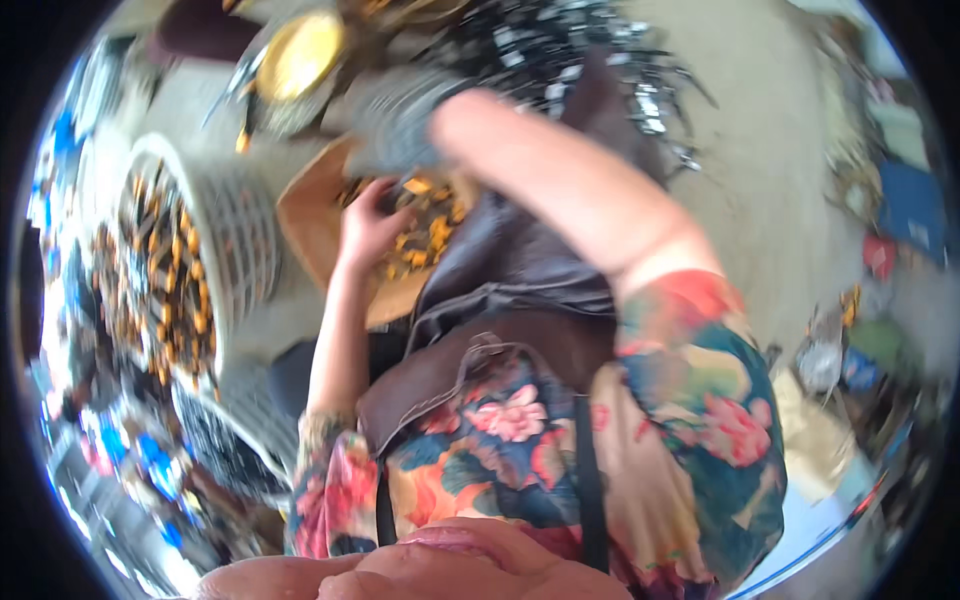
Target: The person assembles tools by taking handle grips from a box, fitting them onto metal handles, and placing the assembled tools into a basket.
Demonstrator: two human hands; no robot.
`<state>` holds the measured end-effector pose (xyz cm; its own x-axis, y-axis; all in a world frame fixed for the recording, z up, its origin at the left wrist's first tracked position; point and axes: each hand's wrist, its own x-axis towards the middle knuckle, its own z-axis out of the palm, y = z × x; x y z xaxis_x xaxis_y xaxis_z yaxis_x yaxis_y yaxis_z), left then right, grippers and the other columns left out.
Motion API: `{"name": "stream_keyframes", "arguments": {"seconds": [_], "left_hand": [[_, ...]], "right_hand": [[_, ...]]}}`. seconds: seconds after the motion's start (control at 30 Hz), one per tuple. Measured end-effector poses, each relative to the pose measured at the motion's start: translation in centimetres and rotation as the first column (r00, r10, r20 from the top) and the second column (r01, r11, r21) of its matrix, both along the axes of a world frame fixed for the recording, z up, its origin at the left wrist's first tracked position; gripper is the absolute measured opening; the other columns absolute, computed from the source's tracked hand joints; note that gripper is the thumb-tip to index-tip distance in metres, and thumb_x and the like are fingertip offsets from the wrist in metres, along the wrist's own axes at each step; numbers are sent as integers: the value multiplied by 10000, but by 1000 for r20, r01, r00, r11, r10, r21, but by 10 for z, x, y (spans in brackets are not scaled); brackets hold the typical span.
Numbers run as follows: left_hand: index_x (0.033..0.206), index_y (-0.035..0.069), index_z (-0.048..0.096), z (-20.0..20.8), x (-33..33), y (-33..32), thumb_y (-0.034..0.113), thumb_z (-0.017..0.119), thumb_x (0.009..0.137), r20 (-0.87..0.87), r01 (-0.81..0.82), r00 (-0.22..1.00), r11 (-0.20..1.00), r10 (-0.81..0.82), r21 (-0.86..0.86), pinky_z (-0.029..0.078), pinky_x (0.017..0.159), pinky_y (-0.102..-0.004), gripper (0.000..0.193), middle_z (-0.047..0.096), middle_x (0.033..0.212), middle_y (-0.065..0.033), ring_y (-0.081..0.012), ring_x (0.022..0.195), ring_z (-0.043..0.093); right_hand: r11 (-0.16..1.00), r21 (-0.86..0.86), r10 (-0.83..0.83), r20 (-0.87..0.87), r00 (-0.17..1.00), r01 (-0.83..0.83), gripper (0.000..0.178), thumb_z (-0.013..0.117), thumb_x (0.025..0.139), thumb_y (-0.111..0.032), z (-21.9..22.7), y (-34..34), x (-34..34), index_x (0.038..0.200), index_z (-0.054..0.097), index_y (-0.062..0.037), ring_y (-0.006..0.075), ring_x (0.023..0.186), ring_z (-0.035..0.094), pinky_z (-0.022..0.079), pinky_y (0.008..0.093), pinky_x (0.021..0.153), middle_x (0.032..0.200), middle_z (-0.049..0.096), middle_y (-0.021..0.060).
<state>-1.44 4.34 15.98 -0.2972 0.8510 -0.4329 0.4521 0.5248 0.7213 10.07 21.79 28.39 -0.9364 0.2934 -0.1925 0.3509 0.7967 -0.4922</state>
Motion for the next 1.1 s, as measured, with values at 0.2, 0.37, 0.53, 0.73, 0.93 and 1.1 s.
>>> {"name": "stream_keyframes", "arguments": {"seconds": [0.2, 0.37, 0.53, 0.73, 0.93, 1.1], "left_hand": [[1144, -3, 579, 125, -24, -13, 37, 745, 688, -454, 126, 879, 845, 148, 520, 470, 871, -331, 487, 647, 999, -110, -205, 977, 607], [1375, 25, 274, 148, 3, 3, 129, 551, 912, 523, -538, 834, 472, 175, 699, 443, 966, -426, 550, 440, 1335, -157, -306, 1148, 508], [1351, 75, 319, 165, -3, 31, 284, 394, 993, 861, -767, 509, 447, -13, 460, 409, 989, -431, 421, 434, 1348, -176, -302, 1238, 440], [1295, 92, 379, 137, -26, 5, 228, 416, 993, 823, -674, 566, 596, 39, 436, 465, 883, -421, 333, 520, 1210, -145, -270, 1056, 538], [1298, 138, 383, 97, 14, -21, 233, 465, 975, 772, -749, 498, 644, 394, 156, 498, 776, -402, 346, 570, 1062, -147, -232, 858, 571], [1313, 154, 380, 89, 46, 3, 160, 454, 972, 726, -701, 474, 712, 498, -31, 507, 761, -369, 349, 583, 1042, -134, -216, 849, 600]], "right_hand": [[946, -282, 192, 91, 977, -159, 470, 528, 819, -423, 46, -15, -25, 1126, 624, -80, 301, 1036, 596, 457, 384, 860, 1083, 637, 144], [807, -590, -223, -351, 909, -30, 455, 535, 829, -407, 62, -15, -8, 1133, 622, -80, 300, 1035, 597, 460, 373, 860, 1085, 638, 143], [977, -200, 20, -267, 963, -75, 427, 548, 837, -390, 123, -10, 24, 1120, 622, -79, 298, 1039, 595, 460, 362, 873, 1077, 639, 150], [738, -492, -666, -641, 382, 462, 363, 542, 880, -405, 0, 131, 152, 991, 668, -82, 196, 734, 620, 487, 343, 712, 823, 668, 103], [235, 49, -968, 104, 229, 971, 468, 497, 871, -397, -175, 179, 284, 1199, 561, -69, 344, 1111, 552, 437, 402, 935, 1198, 576, 202], [110, 158, -992, -38, 117, 981, 787, 679, 680, -600, -281, 200, 330, 1264, 537, -91, 340, 1132, 544, 432, 409, 941, 1227, 566, 187]]}}
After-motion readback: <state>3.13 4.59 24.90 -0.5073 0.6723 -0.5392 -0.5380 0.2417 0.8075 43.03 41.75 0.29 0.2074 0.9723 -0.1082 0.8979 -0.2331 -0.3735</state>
